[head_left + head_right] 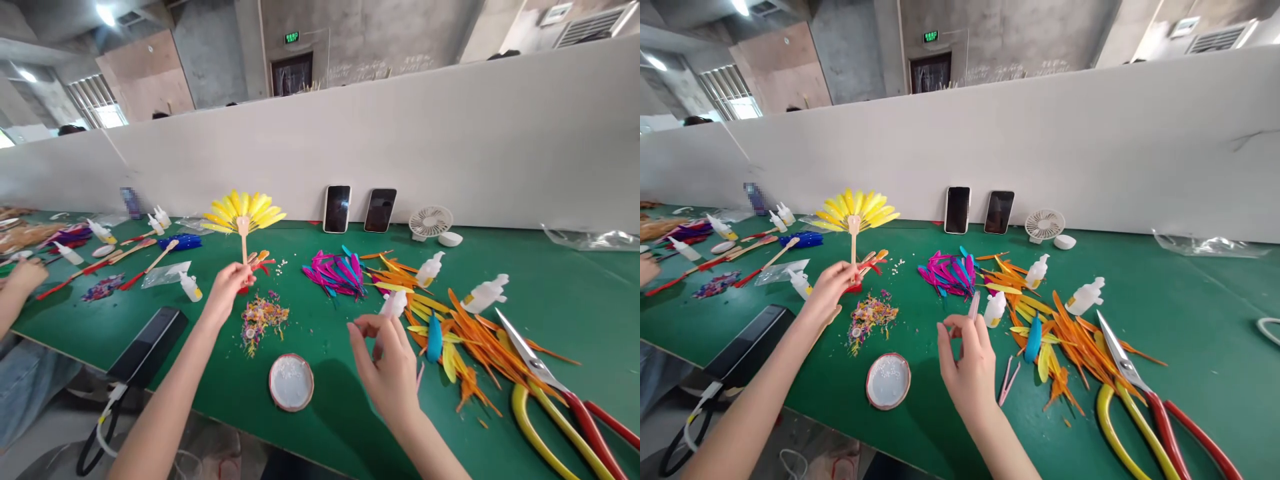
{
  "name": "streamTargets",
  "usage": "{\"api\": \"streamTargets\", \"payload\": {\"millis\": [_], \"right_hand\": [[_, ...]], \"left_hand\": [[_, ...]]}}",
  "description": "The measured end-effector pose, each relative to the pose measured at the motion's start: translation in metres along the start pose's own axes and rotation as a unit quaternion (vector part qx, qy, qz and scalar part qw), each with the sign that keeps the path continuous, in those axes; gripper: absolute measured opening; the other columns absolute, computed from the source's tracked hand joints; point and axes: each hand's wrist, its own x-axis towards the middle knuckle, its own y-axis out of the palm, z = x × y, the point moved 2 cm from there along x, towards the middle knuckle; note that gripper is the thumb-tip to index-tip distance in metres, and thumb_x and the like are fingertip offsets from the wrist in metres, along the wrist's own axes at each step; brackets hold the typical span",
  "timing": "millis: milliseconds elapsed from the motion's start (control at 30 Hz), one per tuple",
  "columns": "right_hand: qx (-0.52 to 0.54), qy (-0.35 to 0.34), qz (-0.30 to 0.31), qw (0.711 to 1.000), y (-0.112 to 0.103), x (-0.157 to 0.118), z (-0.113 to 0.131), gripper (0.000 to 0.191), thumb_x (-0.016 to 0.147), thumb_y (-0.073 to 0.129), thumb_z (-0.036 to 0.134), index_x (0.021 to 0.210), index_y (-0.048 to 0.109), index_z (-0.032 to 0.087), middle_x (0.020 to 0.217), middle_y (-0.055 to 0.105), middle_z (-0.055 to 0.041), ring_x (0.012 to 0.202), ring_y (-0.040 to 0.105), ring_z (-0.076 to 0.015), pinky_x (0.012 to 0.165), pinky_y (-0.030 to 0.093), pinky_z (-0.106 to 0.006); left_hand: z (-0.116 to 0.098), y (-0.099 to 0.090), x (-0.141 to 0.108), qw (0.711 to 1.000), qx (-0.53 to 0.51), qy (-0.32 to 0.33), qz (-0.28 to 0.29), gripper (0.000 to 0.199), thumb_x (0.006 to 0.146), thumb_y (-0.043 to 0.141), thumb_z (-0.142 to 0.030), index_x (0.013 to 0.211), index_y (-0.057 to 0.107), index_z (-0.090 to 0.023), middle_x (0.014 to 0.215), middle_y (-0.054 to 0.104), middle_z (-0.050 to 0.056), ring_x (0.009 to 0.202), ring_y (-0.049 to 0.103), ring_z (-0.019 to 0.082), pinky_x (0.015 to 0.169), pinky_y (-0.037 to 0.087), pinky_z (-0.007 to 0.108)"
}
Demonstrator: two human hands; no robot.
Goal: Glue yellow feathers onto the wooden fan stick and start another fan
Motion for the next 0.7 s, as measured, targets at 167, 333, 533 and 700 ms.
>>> {"api": "streamTargets", "payload": {"millis": [167, 333, 533, 700], "right_hand": [[0.009, -0.036, -0.037, 0.999, -0.004, -0.012, -0.002, 0.006, 0.077, 0.05, 0.012, 0.08, 0.051, 0.018, 0.063, 0.045, 0.0022, 0.043, 0.04, -0.0059, 0.034, 0.033, -0.017], [0.02, -0.039, -0.044, 0.998, -0.002, -0.015, -0.005, 0.007, 0.077, 0.05, 0.011, 0.079, 0.052, 0.017, 0.062, 0.045, 0.0021, 0.043, 0.041, -0.0058, 0.032, 0.032, -0.016], [0.021, -0.028, -0.036, 0.999, -0.002, -0.016, -0.007, 0.01, 0.077, 0.05, 0.01, 0.081, 0.051, 0.019, 0.062, 0.046, 0.0018, 0.045, 0.043, -0.007, 0.032, 0.033, -0.017], [0.019, -0.022, -0.03, 0.999, -0.002, -0.017, -0.007, 0.011, 0.077, 0.05, 0.01, 0.082, 0.05, 0.02, 0.063, 0.046, 0.0013, 0.047, 0.044, -0.0078, 0.032, 0.031, -0.018]], "left_hand": [[0.012, -0.019, 0.069, 0.995, 0.028, -0.013, -0.094, 0.012, 0.059, 0.061, -0.021, 0.054, 0.053, -0.014, 0.057, 0.056, 0.0, 0.05, 0.047, 0.007, 0.054, 0.039, 0.02], [0.025, -0.029, 0.101, 0.984, 0.055, -0.04, -0.163, 0.011, 0.06, 0.055, -0.015, 0.051, 0.049, -0.014, 0.051, 0.051, -0.002, 0.043, 0.04, 0.005, 0.049, 0.036, 0.02], [0.038, -0.039, 0.111, 0.961, 0.13, -0.084, -0.227, 0.012, 0.063, 0.048, -0.014, 0.051, 0.046, -0.015, 0.045, 0.043, -0.004, 0.042, 0.037, 0.007, 0.046, 0.032, 0.021], [0.042, -0.05, 0.111, 0.943, 0.213, -0.107, -0.232, 0.012, 0.065, 0.047, -0.017, 0.053, 0.048, -0.016, 0.043, 0.042, -0.002, 0.048, 0.044, 0.012, 0.046, 0.031, 0.024]]}}
